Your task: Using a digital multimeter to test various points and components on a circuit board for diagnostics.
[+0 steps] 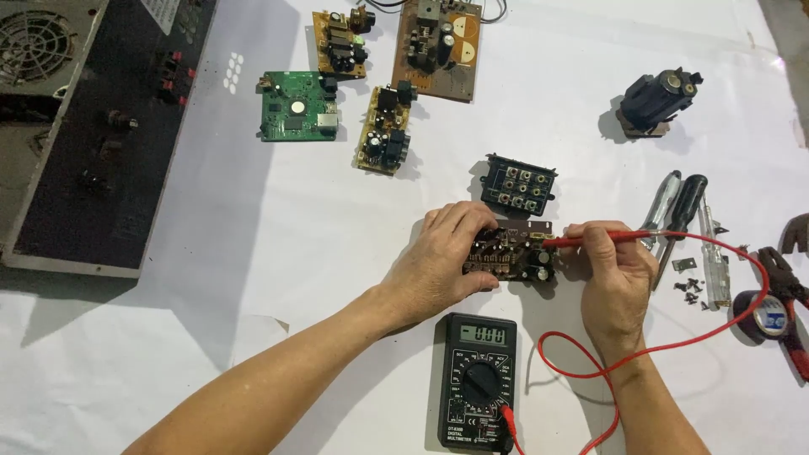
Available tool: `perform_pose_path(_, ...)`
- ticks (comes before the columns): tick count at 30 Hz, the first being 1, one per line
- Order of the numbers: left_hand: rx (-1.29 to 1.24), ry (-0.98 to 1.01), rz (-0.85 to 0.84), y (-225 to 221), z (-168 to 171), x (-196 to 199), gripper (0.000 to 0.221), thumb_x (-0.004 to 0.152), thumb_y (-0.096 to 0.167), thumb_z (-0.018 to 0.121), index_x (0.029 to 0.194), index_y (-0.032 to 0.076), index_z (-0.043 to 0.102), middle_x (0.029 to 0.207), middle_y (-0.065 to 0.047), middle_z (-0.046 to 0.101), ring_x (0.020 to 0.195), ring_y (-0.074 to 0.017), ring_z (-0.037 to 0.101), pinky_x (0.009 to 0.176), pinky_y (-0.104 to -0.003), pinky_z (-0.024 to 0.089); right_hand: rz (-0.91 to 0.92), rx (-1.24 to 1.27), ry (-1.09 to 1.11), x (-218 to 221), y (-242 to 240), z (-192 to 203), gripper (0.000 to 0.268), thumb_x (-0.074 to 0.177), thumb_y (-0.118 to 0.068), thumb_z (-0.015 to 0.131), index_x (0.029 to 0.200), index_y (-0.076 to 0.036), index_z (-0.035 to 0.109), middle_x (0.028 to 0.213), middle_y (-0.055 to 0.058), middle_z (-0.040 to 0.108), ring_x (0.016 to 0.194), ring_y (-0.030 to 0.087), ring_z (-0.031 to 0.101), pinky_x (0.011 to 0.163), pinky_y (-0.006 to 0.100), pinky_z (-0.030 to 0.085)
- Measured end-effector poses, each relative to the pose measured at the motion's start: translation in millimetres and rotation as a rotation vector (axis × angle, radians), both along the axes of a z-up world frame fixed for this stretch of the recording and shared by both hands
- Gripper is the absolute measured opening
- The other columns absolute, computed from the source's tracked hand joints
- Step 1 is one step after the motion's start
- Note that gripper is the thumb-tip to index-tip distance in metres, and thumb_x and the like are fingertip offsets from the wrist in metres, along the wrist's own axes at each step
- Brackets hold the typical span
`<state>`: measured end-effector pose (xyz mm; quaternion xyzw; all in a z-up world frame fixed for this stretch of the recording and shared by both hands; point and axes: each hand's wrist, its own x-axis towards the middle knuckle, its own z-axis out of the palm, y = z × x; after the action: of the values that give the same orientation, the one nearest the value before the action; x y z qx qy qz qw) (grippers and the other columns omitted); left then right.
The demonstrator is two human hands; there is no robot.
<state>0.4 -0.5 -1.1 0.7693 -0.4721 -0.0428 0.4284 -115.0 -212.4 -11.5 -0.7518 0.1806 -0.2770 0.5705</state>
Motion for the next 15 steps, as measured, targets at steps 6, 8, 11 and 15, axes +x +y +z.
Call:
perform_pose_path(6,0.001,-0.006,0.005,0.4,0.2,-0.5,0.065,0.073,0.021,0.089,0.123,0.009,0.049,0.12,-0.007,0.055,0.122,-0.0261,0.056,0.108,-0.04,0.038,-0.011,-0.013,-0.005,1.9,2.6,1.5,0.032,0.115,-0.03,0.055,0.098,-0.008,0.07,0.079,0.008,0.068,0.072,0.011,0.067,0.067,0.025,0.06)
perform_pose_path(8,0.001,-0.004,0.004,0.4,0.2,-0.4,0.065,0.073,0.021,0.089,0.123,0.009,0.049,0.12,-0.007,0.055,0.122,-0.0261,0.056,0.108,-0.04,0.038,-0.011,-0.011,-0.008,1.3,1.9,1.7,0.032,0.115,-0.03,0.055,0.099,-0.008,0.07,0.08,0.009,0.068,0.071,0.012,0.066,0.067,0.026,0.06)
perform_pose_path(11,0.002,-0.002,0.003,0.5,0.2,-0.2,0.065,0.073,0.02,0.089,0.124,0.01,0.049,0.12,-0.007,0.055,0.122,-0.026,0.056,0.108,-0.04,0.038,-0.011,-0.03,-0.018,3.4,2.1,2.7,0.032,0.116,-0.03,0.053,0.099,-0.007,0.07,0.082,0.011,0.069,0.072,0.014,0.067,0.066,0.027,0.06)
perform_pose_path(15,-0.006,0.007,0.001,-0.3,-1.3,0.3,0.065,0.073,0.021,0.088,0.124,0.01,0.05,0.121,-0.007,0.055,0.123,-0.0255,0.056,0.109,-0.04,0.037,-0.022,-0.025,-0.023,4.6,4.6,2.5,0.032,0.116,-0.03,0.053,0.099,-0.007,0.069,0.083,0.01,0.07,0.074,0.013,0.067,0.066,0.025,0.059)
